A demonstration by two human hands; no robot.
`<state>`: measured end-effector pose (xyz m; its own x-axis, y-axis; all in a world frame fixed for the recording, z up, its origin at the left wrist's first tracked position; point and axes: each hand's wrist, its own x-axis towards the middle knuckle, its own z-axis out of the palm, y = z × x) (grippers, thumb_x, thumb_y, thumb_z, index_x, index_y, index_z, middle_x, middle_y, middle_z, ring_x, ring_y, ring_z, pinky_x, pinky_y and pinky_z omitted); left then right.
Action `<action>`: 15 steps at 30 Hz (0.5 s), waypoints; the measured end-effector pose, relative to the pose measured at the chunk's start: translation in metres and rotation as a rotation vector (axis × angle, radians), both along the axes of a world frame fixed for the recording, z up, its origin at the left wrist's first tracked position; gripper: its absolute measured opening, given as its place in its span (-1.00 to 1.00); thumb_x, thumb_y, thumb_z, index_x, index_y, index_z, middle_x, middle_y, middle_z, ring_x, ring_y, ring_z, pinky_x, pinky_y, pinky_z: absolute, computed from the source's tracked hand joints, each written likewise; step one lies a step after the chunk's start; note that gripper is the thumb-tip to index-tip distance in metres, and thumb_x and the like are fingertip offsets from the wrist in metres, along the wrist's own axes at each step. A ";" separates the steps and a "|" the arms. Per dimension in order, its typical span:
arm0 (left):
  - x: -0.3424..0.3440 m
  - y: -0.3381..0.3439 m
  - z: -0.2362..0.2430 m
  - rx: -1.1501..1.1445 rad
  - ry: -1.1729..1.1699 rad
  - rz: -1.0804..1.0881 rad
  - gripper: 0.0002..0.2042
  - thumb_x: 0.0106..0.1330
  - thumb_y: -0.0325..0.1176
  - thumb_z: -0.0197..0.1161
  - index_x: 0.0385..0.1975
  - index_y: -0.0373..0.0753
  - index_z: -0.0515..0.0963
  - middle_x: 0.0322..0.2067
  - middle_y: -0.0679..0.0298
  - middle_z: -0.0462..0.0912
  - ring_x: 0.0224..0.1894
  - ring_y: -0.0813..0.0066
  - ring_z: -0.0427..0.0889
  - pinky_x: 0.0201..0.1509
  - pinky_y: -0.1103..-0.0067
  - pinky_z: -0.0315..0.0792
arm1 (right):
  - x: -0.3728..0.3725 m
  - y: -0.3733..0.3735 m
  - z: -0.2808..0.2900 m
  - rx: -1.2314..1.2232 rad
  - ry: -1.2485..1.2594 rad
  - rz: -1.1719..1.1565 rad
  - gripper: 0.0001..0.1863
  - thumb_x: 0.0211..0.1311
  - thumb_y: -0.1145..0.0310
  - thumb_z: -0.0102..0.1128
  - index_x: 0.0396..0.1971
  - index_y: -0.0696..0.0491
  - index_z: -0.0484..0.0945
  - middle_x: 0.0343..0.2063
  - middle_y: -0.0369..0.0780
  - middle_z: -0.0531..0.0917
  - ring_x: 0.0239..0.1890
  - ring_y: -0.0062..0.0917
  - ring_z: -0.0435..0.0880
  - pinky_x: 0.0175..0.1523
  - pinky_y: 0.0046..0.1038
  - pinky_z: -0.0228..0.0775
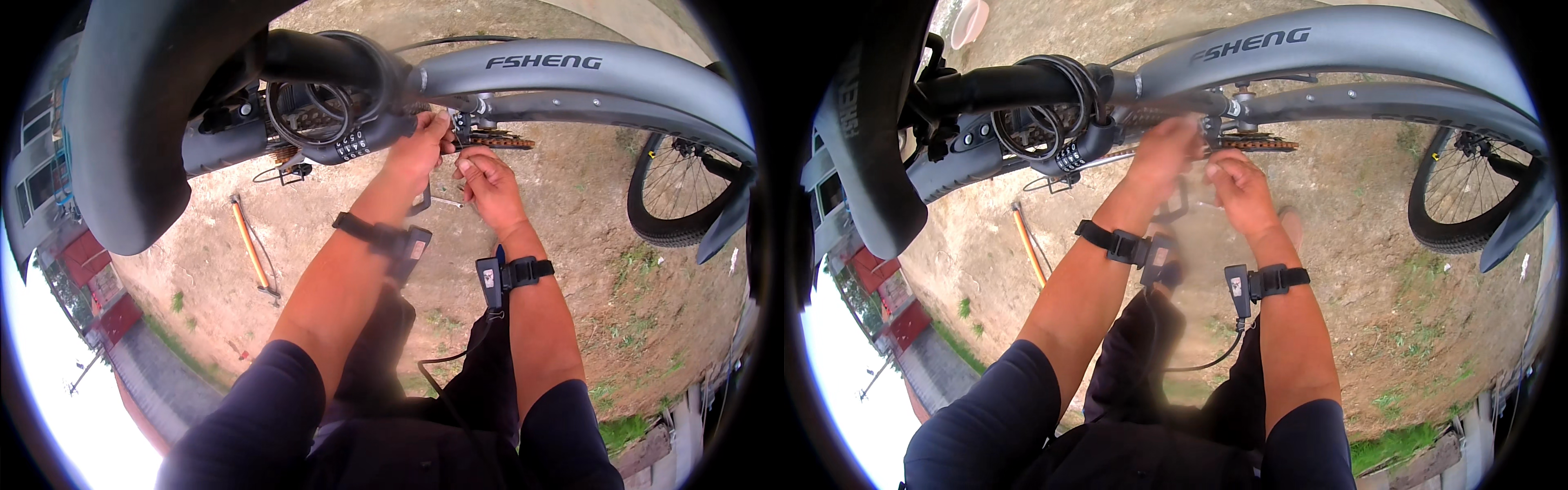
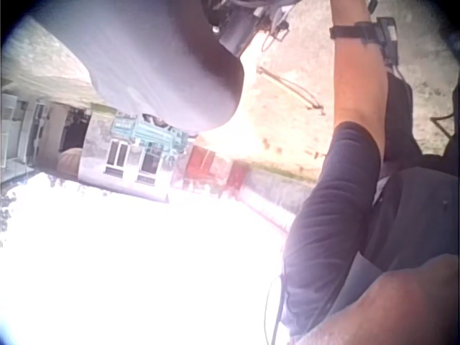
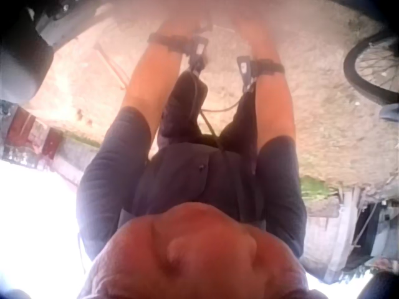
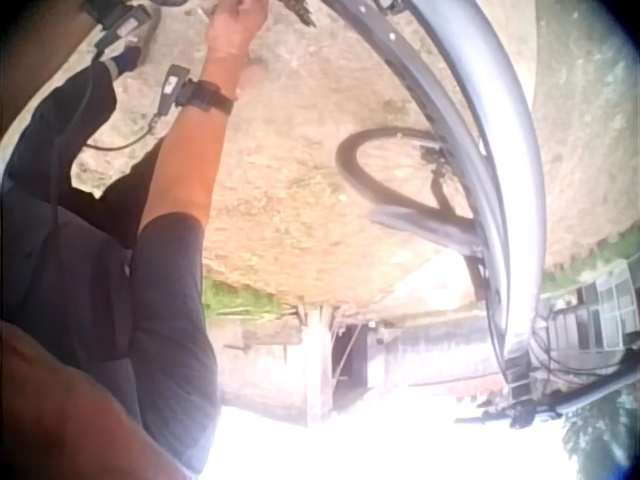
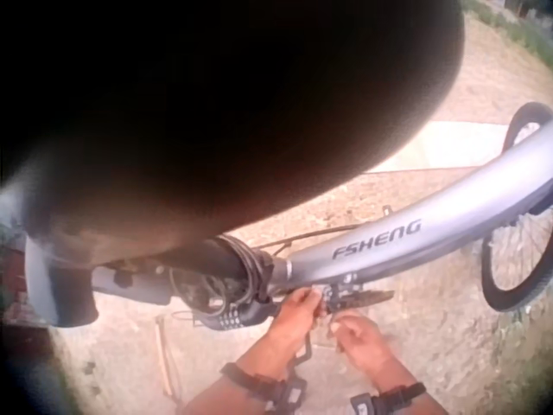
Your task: The person removes a pedal and uses pliers to manipulate the chain of a bicycle that is resting on the ground.
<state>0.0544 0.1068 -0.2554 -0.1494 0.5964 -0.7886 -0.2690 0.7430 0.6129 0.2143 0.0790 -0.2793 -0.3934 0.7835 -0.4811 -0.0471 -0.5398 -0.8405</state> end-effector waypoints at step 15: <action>0.000 0.003 -0.017 0.083 -0.136 0.098 -0.84 0.47 -0.31 0.11 -0.32 -0.25 0.49 -0.50 0.37 0.47 -0.49 0.63 0.38 -0.46 0.67 0.25 | 0.000 -0.006 -0.020 0.179 -0.008 0.010 -0.78 0.44 0.39 0.10 -0.34 0.24 0.57 -0.17 -0.29 0.53 -0.55 -0.68 0.49 -0.47 -0.63 0.38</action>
